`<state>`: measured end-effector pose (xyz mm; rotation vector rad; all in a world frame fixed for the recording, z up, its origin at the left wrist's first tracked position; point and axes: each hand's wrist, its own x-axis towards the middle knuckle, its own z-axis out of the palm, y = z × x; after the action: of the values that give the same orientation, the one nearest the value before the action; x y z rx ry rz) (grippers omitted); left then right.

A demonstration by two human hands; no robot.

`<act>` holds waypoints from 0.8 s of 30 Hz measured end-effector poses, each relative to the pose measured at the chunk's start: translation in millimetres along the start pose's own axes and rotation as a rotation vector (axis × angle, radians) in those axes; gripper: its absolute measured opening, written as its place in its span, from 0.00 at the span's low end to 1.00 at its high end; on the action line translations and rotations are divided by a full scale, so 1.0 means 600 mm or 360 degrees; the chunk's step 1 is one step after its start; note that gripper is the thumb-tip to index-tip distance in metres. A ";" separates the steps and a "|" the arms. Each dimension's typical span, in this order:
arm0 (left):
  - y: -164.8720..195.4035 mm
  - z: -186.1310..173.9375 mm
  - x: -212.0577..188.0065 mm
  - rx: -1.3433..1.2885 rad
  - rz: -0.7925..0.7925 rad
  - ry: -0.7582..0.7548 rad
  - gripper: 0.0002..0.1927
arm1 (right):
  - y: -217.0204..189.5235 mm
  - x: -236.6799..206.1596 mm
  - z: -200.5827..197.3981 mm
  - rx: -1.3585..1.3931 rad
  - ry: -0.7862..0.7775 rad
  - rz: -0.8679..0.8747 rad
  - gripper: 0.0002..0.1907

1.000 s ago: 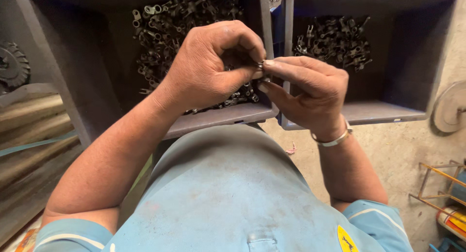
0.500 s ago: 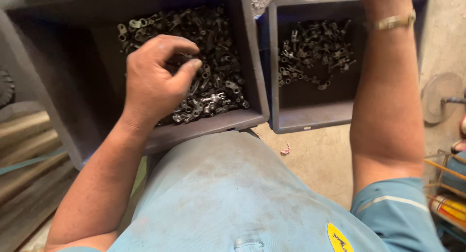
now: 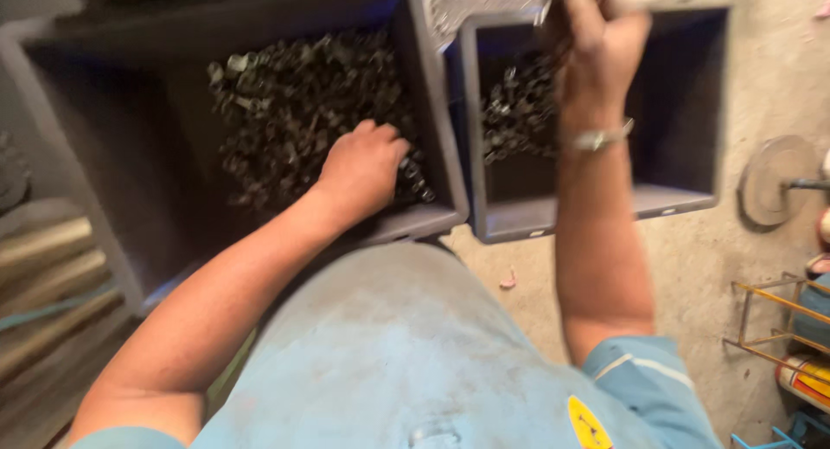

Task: The person repeatedly picks small metal parts from a bin, briefly inspects them, and places them into a second bin. The cycle continues throughout the clip with no other tools or objects handled.

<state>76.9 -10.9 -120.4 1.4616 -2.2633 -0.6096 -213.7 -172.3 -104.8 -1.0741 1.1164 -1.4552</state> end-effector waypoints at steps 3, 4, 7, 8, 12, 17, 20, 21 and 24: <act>-0.009 0.019 0.009 0.0206 0.0111 -0.0121 0.06 | -0.027 -0.079 0.009 0.1021 -0.0061 0.0509 0.13; -0.011 0.019 0.010 0.0216 0.0139 -0.0133 0.05 | -0.027 -0.101 0.004 0.1296 -0.0053 0.0617 0.16; -0.005 0.003 0.010 0.0191 0.0225 -0.0139 0.07 | -0.016 -0.148 -0.015 0.1451 -0.0119 0.0603 0.16; 0.004 -0.006 0.014 0.0176 0.0248 -0.0126 0.08 | -0.014 -0.161 -0.016 0.1589 -0.0083 0.0547 0.20; 0.043 -0.082 0.015 -0.0425 0.0252 0.0014 0.10 | -0.039 -0.217 0.026 0.1122 -0.0249 0.0458 0.23; 0.071 -0.175 0.033 -0.0763 0.0070 -0.0020 0.11 | -0.097 -0.263 0.097 0.0004 -0.0833 0.0138 0.18; 0.081 -0.191 0.040 -0.1043 -0.0129 -0.0047 0.09 | -0.106 -0.266 0.094 -0.0406 -0.0856 -0.0217 0.16; 0.083 -0.191 0.040 -0.1173 -0.0147 -0.0036 0.10 | -0.106 -0.265 0.089 -0.0497 -0.0881 -0.0350 0.16; 0.088 -0.181 0.040 -0.1496 -0.0184 0.0008 0.12 | -0.119 -0.252 0.083 -0.0700 -0.0913 -0.0516 0.17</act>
<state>85.2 -30.3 0.9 1.0723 -1.4943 -1.4376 -156.8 -21.3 -37.7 -1.9109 0.8800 -1.0351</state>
